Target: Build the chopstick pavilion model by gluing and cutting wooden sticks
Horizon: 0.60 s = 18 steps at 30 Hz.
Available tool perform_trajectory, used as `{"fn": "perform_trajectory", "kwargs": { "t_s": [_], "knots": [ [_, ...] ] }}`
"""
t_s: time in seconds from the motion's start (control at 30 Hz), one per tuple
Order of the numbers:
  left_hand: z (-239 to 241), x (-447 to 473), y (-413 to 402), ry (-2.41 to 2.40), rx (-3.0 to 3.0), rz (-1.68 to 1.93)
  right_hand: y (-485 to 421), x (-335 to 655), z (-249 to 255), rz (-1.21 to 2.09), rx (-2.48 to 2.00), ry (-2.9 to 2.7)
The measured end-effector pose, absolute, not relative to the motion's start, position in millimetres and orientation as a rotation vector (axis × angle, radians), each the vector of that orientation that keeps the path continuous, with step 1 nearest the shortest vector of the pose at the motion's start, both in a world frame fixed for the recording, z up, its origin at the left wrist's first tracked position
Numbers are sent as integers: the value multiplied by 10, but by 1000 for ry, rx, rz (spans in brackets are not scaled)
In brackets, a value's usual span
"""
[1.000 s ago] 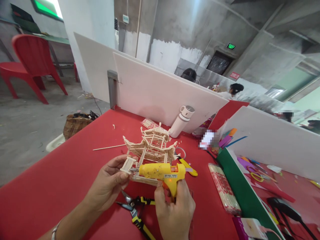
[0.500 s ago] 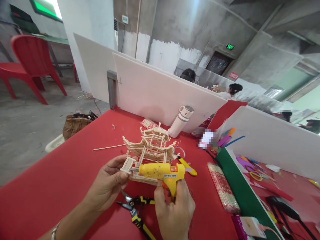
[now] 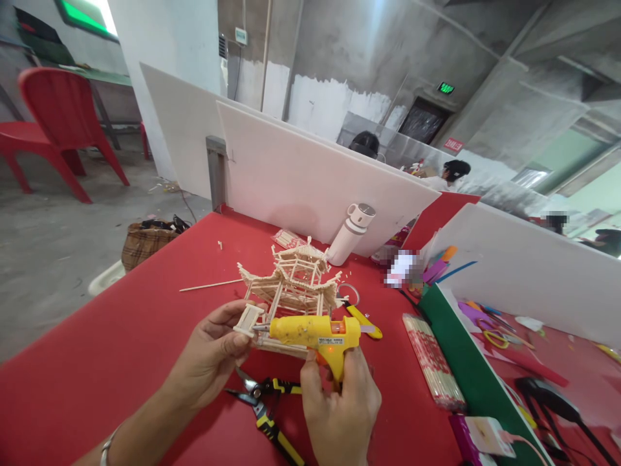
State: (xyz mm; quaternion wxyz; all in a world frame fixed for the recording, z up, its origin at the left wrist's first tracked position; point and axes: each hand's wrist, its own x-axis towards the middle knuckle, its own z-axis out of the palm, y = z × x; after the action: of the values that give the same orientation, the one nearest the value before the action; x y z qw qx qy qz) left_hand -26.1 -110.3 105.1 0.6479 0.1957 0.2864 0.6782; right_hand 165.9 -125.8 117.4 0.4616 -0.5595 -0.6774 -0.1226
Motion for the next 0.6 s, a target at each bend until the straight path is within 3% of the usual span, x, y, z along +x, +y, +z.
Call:
{"fn": "perform_trajectory", "kwargs": {
  "t_s": [0.6],
  "knots": [
    [1061, -252, -1111, 650, 461, 1533, -1268, 1659, 1226, -343, -1355, -1664]
  ]
}}
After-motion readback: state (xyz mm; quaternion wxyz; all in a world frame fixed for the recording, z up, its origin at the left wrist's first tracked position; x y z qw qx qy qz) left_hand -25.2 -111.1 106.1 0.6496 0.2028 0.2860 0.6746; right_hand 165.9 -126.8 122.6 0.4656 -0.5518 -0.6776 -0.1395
